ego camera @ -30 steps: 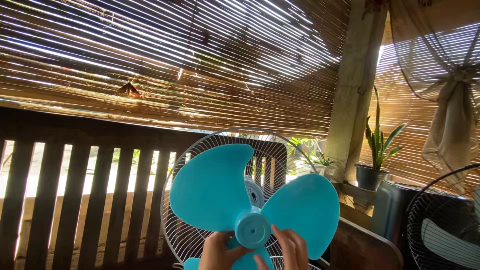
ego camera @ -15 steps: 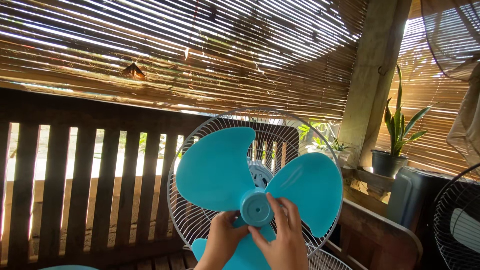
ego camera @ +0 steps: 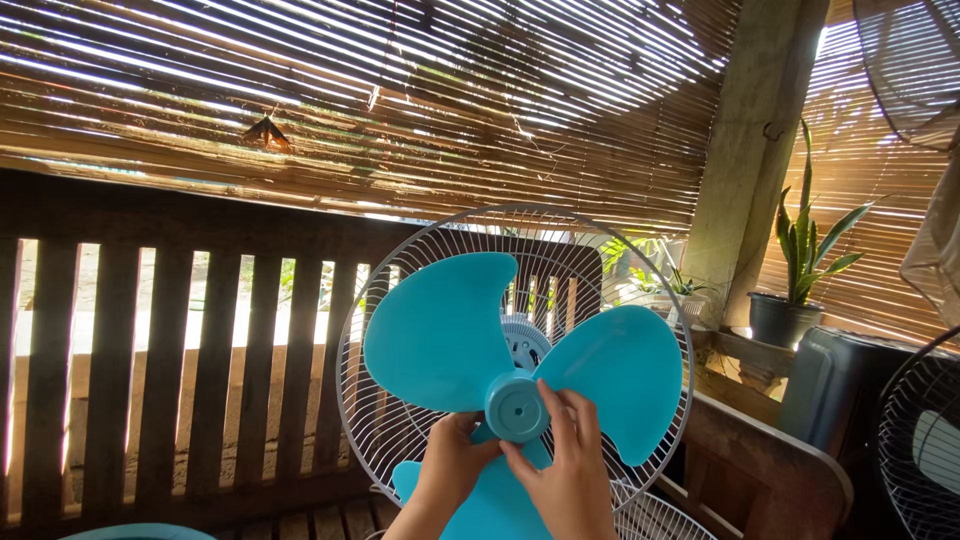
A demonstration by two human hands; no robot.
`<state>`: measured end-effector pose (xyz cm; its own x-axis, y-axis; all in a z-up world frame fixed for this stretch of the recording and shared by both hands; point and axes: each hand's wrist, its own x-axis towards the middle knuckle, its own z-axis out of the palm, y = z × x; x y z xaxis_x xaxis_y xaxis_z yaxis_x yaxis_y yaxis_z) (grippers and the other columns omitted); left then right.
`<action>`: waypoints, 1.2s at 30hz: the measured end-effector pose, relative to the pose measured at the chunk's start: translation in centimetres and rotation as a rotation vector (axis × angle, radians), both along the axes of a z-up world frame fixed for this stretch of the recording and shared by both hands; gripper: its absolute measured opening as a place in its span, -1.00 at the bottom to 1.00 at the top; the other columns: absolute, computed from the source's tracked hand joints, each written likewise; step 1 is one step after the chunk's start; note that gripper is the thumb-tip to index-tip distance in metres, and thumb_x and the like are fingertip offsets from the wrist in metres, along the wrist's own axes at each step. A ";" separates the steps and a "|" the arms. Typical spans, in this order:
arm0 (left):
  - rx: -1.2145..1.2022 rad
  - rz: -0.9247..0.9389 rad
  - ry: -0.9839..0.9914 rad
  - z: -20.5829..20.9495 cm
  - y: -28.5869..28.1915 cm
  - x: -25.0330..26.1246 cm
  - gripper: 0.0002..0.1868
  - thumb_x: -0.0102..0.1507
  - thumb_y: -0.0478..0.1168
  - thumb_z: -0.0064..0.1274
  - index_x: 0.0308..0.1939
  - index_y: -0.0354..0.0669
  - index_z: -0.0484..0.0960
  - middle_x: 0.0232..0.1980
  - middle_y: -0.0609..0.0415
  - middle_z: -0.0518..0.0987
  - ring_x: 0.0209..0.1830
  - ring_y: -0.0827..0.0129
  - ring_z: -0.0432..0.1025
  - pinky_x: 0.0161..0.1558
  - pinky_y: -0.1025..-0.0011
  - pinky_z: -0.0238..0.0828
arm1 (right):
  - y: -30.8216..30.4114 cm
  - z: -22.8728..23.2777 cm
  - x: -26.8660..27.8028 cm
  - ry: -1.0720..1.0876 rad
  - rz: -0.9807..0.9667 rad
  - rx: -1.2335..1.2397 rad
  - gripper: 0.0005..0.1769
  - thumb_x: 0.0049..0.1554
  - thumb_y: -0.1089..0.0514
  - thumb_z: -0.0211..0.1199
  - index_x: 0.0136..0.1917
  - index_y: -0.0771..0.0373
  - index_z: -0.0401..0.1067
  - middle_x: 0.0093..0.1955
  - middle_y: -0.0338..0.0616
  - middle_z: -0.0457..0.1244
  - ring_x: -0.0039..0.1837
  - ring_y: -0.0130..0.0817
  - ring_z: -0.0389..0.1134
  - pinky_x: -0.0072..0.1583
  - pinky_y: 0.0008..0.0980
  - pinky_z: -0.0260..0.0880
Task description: The person reassembles a small electric fan by hand. They attach the fan blade to the motor hub, secure it with a nut, and then attach the front grille, completing the assembly.
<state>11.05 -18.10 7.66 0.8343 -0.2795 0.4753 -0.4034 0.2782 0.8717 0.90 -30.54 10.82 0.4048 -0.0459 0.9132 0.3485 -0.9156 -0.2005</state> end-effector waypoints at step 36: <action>-0.041 -0.041 -0.170 2.6 1.5 -2.6 -0.59 0.03 -0.41 0.31 -0.02 -0.37 0.71 -0.11 0.00 0.75 -0.19 0.49 0.58 -0.16 0.46 0.60 | 0.5 1.2 -1.6 -0.182 0.089 -0.102 -0.02 -0.16 0.15 0.58 0.46 0.32 0.21 0.27 0.05 0.07 0.25 -0.07 0.31 0.20 -0.16 0.44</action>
